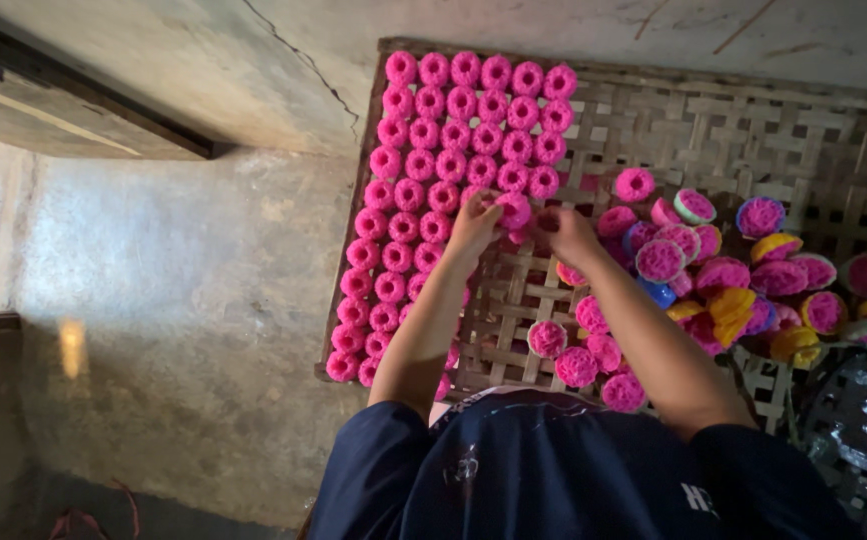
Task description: The person repeatedly picks pink donut-shaped items and colorful plastic rings from a woven tray, fits the rings onto the donuts, and places the assembled units back on the tray. The process is continuous and repetitive throughout the clip.
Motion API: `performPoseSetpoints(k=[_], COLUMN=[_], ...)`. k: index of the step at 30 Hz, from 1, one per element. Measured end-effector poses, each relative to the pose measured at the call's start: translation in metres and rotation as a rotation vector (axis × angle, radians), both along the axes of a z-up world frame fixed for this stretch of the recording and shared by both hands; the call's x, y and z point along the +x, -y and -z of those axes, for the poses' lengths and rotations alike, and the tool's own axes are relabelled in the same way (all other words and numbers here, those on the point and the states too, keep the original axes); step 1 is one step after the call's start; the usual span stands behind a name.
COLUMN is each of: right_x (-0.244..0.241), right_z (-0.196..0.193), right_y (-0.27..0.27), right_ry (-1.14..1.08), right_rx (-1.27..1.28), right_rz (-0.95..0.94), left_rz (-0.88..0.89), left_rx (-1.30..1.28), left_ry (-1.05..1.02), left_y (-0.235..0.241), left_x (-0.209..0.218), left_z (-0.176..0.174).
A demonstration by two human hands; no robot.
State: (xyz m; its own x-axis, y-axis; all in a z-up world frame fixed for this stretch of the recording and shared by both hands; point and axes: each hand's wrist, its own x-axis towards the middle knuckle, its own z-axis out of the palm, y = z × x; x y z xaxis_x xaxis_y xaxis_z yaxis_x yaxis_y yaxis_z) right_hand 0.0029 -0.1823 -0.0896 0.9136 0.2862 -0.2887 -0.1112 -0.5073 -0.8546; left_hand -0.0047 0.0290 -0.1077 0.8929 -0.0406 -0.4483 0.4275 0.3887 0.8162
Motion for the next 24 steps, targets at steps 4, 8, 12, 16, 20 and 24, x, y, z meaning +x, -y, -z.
performPoseSetpoints(k=[4,8,12,16,20,24], right_x=[-0.008,-0.028,-0.029,-0.016,0.0,0.006], right_z=[-0.041,-0.084,-0.095,-0.074,-0.052,-0.044], right_y=[-0.003,-0.001,0.005,0.006,0.0,-0.003], right_ry=[0.163,0.744,0.667,0.57,0.43,0.363], right_rx=[-0.165,-0.541,-0.431,-0.208,-0.256,-0.271], right_rz=[0.041,-0.051,-0.131,-0.035,-0.012,0.114], left_rz=[-0.108,-0.017,0.227,0.28,0.324,0.211], left_rx=[0.406,0.904,1.15,1.385,1.41,1.47], left_ry=[0.218,0.295,0.324,0.426,0.472,0.546], left_y=[-0.015,-0.02,0.001,0.013,0.013,0.016], left_x=[-0.004,-0.011,-0.014,-0.008,-0.005,-0.004], left_z=[-0.012,-0.049,-0.078,-0.088,-0.095,-0.097])
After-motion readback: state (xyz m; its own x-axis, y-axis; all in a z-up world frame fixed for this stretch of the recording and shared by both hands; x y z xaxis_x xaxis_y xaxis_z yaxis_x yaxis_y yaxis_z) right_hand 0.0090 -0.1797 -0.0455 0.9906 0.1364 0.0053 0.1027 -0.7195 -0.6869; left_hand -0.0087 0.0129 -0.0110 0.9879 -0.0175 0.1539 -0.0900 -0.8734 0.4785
